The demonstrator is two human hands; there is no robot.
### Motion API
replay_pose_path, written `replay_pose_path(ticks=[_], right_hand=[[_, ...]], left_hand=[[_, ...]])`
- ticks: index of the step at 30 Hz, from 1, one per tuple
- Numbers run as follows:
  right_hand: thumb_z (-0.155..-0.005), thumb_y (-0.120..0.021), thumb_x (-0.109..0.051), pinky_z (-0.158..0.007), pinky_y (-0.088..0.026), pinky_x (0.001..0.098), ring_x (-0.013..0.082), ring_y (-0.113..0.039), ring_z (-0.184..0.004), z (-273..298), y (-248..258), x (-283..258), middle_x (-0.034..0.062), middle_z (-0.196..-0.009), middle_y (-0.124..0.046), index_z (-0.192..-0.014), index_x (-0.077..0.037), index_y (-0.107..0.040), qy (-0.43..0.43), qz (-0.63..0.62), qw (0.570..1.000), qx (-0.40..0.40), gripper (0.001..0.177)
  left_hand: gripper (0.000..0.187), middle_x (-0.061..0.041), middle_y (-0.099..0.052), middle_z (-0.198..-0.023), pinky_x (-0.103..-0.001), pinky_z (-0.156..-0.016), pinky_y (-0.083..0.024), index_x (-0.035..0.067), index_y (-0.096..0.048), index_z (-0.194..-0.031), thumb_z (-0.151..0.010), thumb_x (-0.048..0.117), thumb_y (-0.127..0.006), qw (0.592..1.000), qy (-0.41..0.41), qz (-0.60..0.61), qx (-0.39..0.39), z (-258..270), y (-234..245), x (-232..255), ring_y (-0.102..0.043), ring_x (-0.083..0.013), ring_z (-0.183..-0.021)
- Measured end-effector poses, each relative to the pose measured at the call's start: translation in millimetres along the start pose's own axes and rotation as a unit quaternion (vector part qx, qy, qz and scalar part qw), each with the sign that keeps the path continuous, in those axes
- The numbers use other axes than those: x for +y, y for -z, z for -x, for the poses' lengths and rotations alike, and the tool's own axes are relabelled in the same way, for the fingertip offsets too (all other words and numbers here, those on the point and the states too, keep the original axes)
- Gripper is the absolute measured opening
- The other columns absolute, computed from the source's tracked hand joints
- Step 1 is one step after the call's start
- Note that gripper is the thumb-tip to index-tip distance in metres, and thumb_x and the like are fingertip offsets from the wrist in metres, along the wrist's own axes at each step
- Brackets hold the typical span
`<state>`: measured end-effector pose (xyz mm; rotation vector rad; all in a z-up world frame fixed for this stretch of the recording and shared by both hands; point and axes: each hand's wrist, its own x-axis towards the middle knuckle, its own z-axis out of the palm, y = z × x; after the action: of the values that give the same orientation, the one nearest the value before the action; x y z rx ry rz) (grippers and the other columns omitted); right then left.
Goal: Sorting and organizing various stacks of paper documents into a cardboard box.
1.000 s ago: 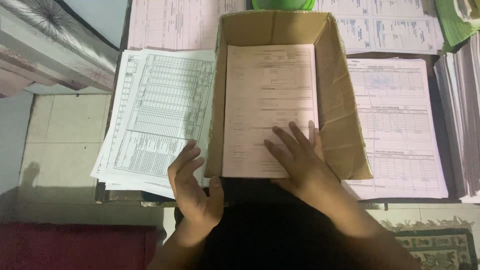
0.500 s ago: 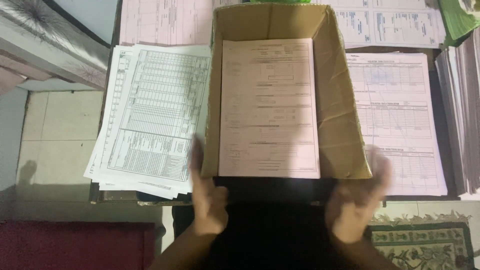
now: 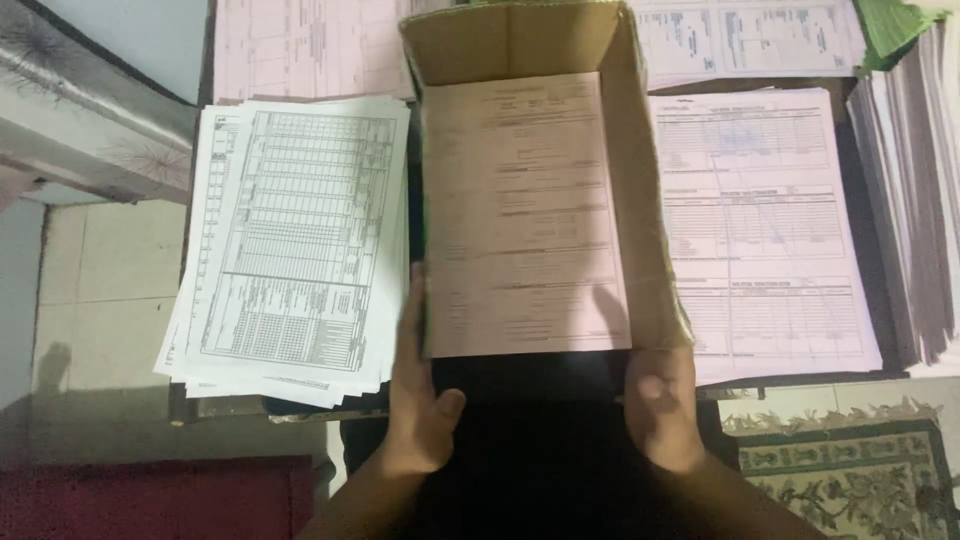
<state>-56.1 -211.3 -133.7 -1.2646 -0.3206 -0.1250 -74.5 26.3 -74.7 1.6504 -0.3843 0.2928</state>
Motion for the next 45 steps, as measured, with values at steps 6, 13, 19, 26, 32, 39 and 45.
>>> replay_pose_path(ticks=[6,13,19,26,32,39,45], right_hand=[[-0.096,-0.052,-0.056,-0.118,-0.044,0.0602,0.0327,-0.036,-0.145,-39.8,41.0,-72.0,0.0122,-0.148,-0.036,-0.149,-0.011,-0.031,-0.032,0.098,0.986,0.135,0.072],[-0.100,-0.063,0.005,-0.096,-0.048,0.0543,0.0529,-0.061,-0.118,-44.3,140.0,-71.6,0.0402,-0.136,-0.060,-0.146,0.022,-0.052,-0.035,0.722,0.683,0.101,0.051],[-0.094,-0.068,-0.002,-0.097,-0.046,0.0564,0.0511,-0.060,-0.118,-54.5,146.6,-64.6,0.0377,-0.135,-0.061,-0.147,0.019,-0.052,-0.087,0.740,0.656,0.121,0.059],[-0.086,-0.076,-0.012,-0.098,-0.043,0.0592,0.0487,-0.059,-0.119,-62.2,143.8,-62.1,0.0342,-0.132,-0.061,-0.148,0.014,-0.051,-0.162,0.756,0.618,0.141,0.071],[-0.080,-0.083,-0.020,-0.098,-0.040,0.0615,0.0467,-0.059,-0.119,-70.5,140.4,-62.4,0.0315,-0.130,-0.061,-0.148,0.010,-0.051,-0.222,0.766,0.583,0.157,0.080],[-0.084,-0.082,-0.011,-0.082,-0.055,0.0590,0.0461,-0.069,-0.101,-101.8,124.8,-89.8,0.0330,-0.122,-0.068,-0.147,0.005,-0.055,-0.338,0.693,0.608,0.190,0.070],[-0.112,-0.054,-0.014,-0.081,-0.059,0.0548,0.0449,-0.073,-0.091,-109.6,131.9,-112.9,0.0343,-0.113,-0.071,-0.137,0.009,-0.063,-0.359,0.687,0.627,0.077,0.035]], left_hand=[[0.085,-0.030,-0.022,-0.163,-0.063,-0.133,-0.020,-0.007,-0.015,-0.156,-0.107,0.058,-0.038,0.988,-0.010,-0.108,0.112,11.3,-1.0,-14.9,-0.021,-0.0479,-0.158],[0.068,-0.022,-0.025,-0.165,-0.057,-0.138,-0.016,-0.001,-0.019,-0.158,-0.102,0.029,-0.045,0.988,-0.046,-0.098,0.108,20.7,-0.4,-27.0,-0.017,-0.0405,-0.163],[0.069,-0.022,-0.027,-0.165,-0.057,-0.138,-0.018,0.001,-0.020,-0.158,-0.104,0.041,-0.038,0.987,-0.062,-0.097,0.109,17.4,-0.6,-26.5,-0.020,-0.0396,-0.162],[0.075,-0.021,-0.028,-0.165,-0.058,-0.139,-0.021,0.004,-0.021,-0.159,-0.108,0.058,-0.029,0.986,-0.076,-0.099,0.112,16.4,-0.5,-25.1,-0.024,-0.0384,-0.161],[0.082,-0.020,-0.030,-0.165,-0.058,-0.139,-0.022,0.006,-0.022,-0.159,-0.111,0.071,-0.022,0.985,-0.087,-0.099,0.113,16.5,-0.9,-23.4,-0.027,-0.0375,-0.160],[0.089,-0.021,-0.028,-0.165,-0.057,-0.138,-0.025,0.002,-0.022,-0.158,-0.111,0.078,-0.015,0.985,-0.093,-0.101,0.106,14.8,0.3,-23.2,-0.028,-0.0385,-0.160],[0.056,-0.019,-0.032,-0.161,-0.056,-0.135,-0.030,0.001,-0.026,-0.154,-0.115,0.041,-0.022,0.987,-0.065,-0.095,0.115,16.7,0.3,-21.3,-0.031,-0.0359,-0.156]])
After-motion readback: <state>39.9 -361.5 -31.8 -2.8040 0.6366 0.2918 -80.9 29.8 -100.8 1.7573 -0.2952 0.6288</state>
